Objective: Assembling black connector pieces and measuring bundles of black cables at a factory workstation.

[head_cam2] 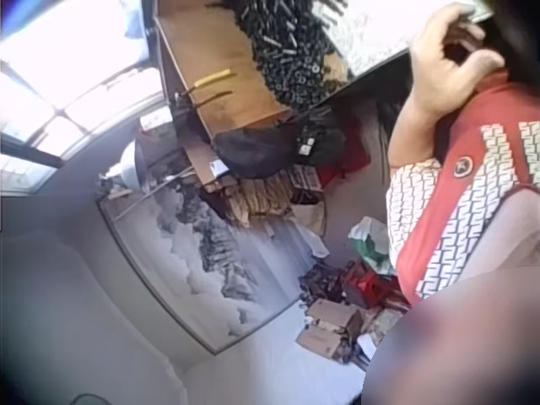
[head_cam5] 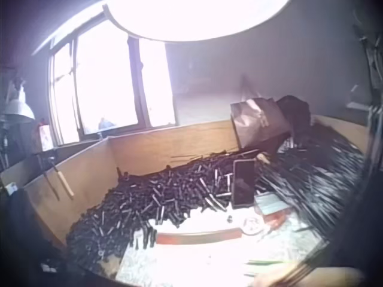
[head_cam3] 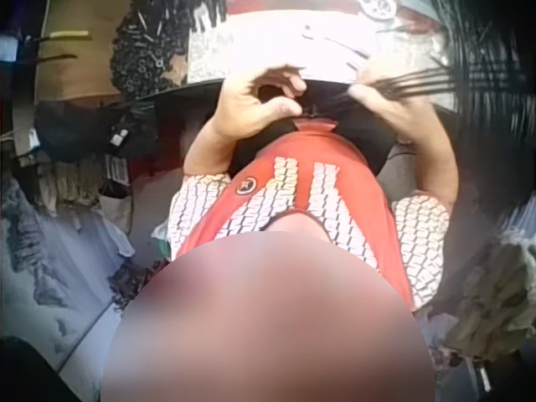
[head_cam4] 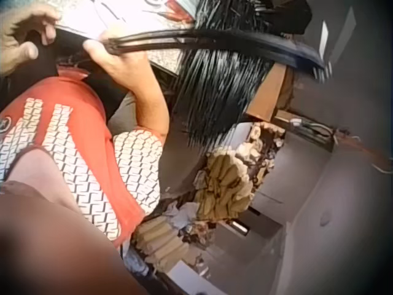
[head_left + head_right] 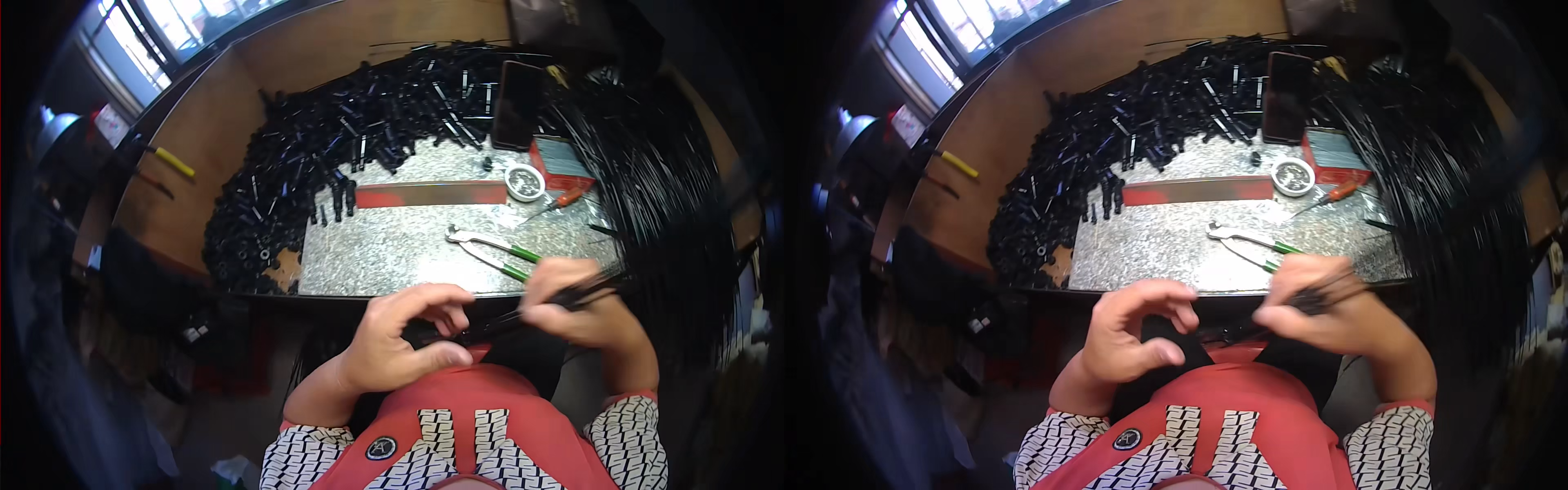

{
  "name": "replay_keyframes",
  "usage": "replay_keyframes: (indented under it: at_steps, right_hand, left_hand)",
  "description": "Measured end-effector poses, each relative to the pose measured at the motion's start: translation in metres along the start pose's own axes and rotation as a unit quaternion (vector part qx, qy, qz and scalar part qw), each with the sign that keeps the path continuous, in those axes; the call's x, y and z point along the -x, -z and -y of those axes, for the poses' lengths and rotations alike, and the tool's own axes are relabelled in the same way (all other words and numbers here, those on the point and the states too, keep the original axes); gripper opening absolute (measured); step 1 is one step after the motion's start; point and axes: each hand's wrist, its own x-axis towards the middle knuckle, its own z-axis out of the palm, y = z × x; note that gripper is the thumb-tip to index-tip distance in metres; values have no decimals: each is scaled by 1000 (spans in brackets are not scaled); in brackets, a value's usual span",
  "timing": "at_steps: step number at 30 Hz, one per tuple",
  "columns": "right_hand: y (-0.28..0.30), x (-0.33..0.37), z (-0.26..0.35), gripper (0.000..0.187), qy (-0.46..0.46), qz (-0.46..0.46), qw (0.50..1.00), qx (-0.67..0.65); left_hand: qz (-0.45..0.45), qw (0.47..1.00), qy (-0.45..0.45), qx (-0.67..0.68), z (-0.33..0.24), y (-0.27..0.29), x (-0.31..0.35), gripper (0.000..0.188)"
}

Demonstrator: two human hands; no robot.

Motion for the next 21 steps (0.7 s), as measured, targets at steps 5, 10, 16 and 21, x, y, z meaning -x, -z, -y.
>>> replay_keyframes:
  at_steps: [5,10,16,21]
  right_hand:
    - [-62,2,-46,31,-169,148,974,-35]
    - [-98,-4,-69,39,-149,152,977,13]
    - [-94,-18,-55,49,-183,214,959,26]
    - [-50,-46,-32,38,25,217,975,-33]
  left_hand:
    - [-92,989,-37,105,6,-4,-28,70]
    - [-165,967,-94,173,-7,4,-44,61]
    - [-151,974,-93,143,-9,26,-53,29]
    - [-49,982,-83,164,-13,40,-56,10]
